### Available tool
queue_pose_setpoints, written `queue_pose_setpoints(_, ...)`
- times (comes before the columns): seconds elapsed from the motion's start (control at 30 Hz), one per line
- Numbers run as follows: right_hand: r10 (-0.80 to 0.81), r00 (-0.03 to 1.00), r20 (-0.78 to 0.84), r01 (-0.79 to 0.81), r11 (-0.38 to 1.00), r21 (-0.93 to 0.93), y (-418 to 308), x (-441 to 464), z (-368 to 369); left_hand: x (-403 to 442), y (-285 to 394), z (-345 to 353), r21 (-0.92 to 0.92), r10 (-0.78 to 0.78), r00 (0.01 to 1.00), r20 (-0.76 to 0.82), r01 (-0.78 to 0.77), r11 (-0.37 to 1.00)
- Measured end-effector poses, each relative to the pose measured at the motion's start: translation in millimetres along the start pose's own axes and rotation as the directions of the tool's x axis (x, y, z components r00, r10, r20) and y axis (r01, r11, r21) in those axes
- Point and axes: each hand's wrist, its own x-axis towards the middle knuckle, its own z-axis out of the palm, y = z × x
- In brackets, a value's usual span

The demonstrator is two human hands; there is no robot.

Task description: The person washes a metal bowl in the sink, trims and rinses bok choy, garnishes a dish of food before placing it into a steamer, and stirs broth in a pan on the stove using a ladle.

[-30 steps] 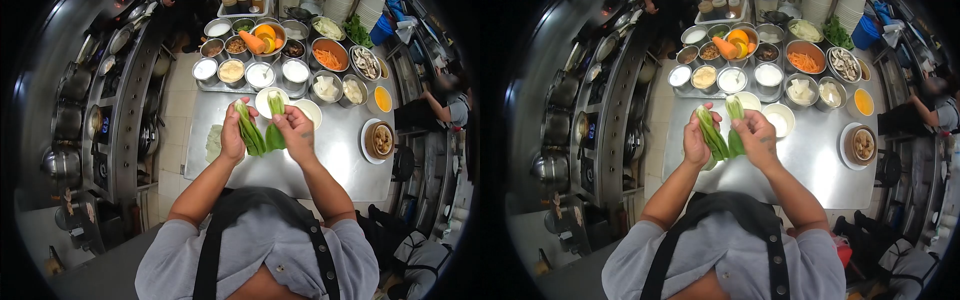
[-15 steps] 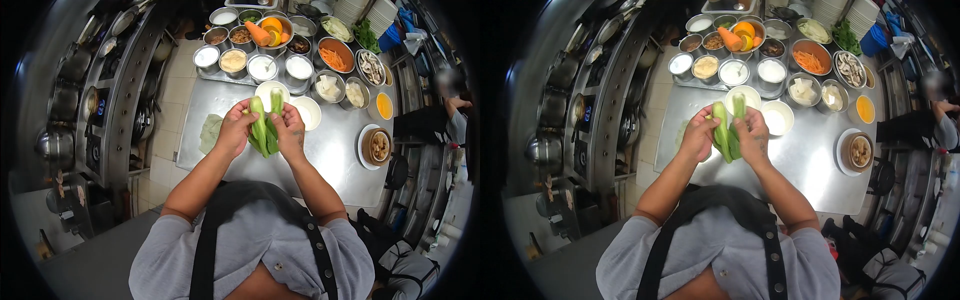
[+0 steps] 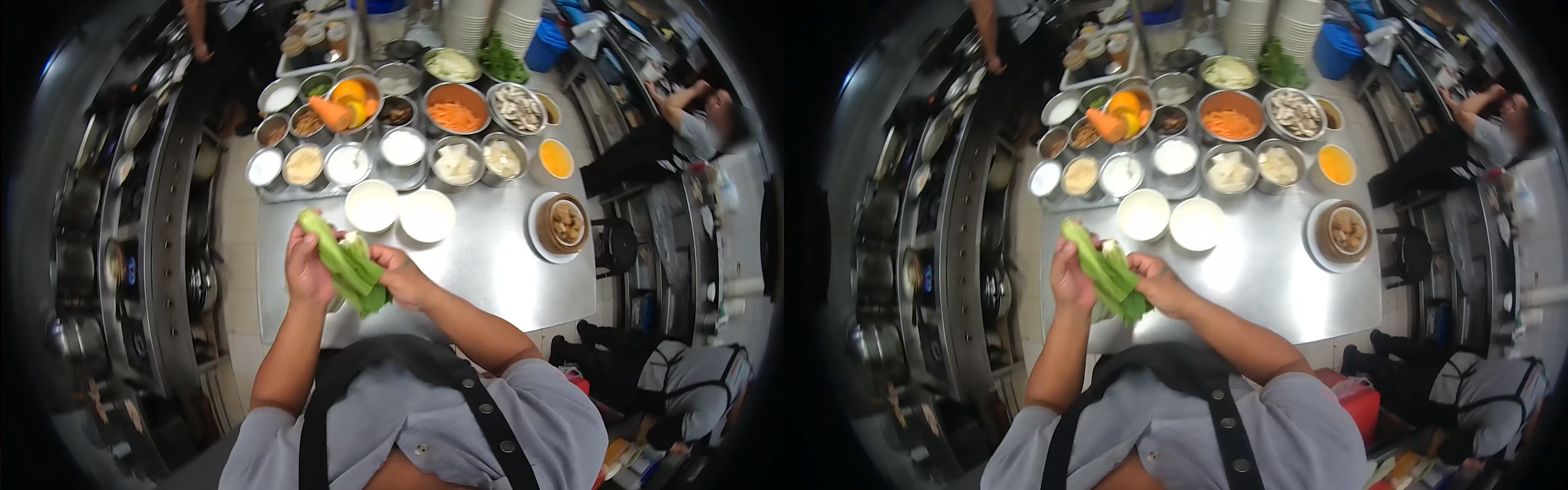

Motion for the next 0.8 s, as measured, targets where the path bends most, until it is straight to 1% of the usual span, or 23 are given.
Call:
queue_pose_setpoints(0.1, -0.026, 0.999, 0.024, 0.026, 1.000, -0.006, -8, -6, 4, 3, 8, 16, -0.132, -0.051, 0.998, -0.040, 0.046, 0.990)
queue_pose_setpoints(0.2, -0.003, 0.999, 0.052, 0.001, 1.000, 0.031, -18, -12, 6, 14, 12, 8, -0.346, -0.148, 0.987, 0.066, 0.161, 0.924)
queue_pose_setpoints(0.23, 0.018, 0.998, 0.053, -0.020, 0.999, 0.045, -19, -13, 5, 14, 10, 10, -0.366, -0.168, 0.985, -0.026, 0.147, 0.919)
queue_pose_setpoints(0.33, 0.006, 0.998, 0.059, -0.004, 1.000, -0.022, -38, -18, 9, 15, 14, 0, -0.450, -0.127, 0.987, 0.102, 0.160, 0.879)
queue_pose_setpoints(0.37, 0.040, 0.999, 0.033, -0.037, 0.997, -0.070, -50, -19, 7, 14, 22, 5, -0.431, -0.094, 0.994, 0.063, 0.112, 0.895)
queue_pose_setpoints(0.4, -0.048, 0.998, -0.050, 0.035, 0.972, -0.234, -59, -16, -7, 11, 33, 4, -0.457, -0.055, 0.995, 0.084, 0.087, 0.885)
queue_pose_setpoints(0.43, -0.146, 0.983, -0.115, 0.089, 0.914, -0.396, -71, -10, -27, 8, 44, 1, -0.482, -0.013, 0.995, 0.102, 0.061, 0.874)
queue_pose_setpoints(0.47, -0.250, 0.955, -0.159, 0.124, 0.826, -0.550, -90, -5, -47, 3, 55, 1, -0.434, 0.057, 0.995, 0.084, -0.015, 0.901)
queue_pose_setpoints(0.5, -0.593, 0.798, -0.104, 0.280, 0.518, -0.808, -125, 3, -69, -3, 65, -4, -0.385, 0.128, 0.990, 0.066, -0.093, 0.918)
queue_pose_setpoints(0.53, -0.728, 0.672, -0.134, 0.120, 0.285, -0.951, -168, 9, -85, -9, 74, -17, -0.353, 0.164, 0.985, 0.060, -0.132, 0.926)
queue_pose_setpoints(0.57, -0.763, 0.613, -0.205, -0.025, 0.241, -0.970, -207, 15, -111, -17, 83, -33, -0.321, 0.199, 0.979, 0.053, -0.172, 0.931)
queue_pose_setpoints(0.6, -0.752, 0.585, -0.303, -0.238, 0.198, -0.951, -255, 19, -114, -24, 89, -45, -0.277, 0.231, 0.972, 0.052, -0.208, 0.938)
queue_pose_setpoints(0.63, -0.863, 0.501, -0.063, -0.352, -0.137, -0.926, -279, 34, -157, -35, 95, -65, -0.255, 0.238, 0.971, 0.028, -0.223, 0.941)
queue_pose_setpoints(0.67, -0.891, 0.447, 0.080, -0.443, -0.298, -0.846, -306, 49, -181, -46, 97, -80, -0.229, 0.271, 0.962, -0.023, -0.269, 0.936)
queue_pose_setpoints(0.73, -0.791, 0.611, 0.042, -0.595, -0.493, -0.635, -356, 78, -225, -70, 102, -101, -0.195, 0.273, 0.951, -0.147, -0.298, 0.935)
queue_pose_setpoints(0.8, -0.710, 0.703, 0.053, -0.602, -0.633, -0.487, -378, 111, -249, -95, 104, -118, -0.113, 0.304, 0.909, -0.285, -0.347, 0.931)
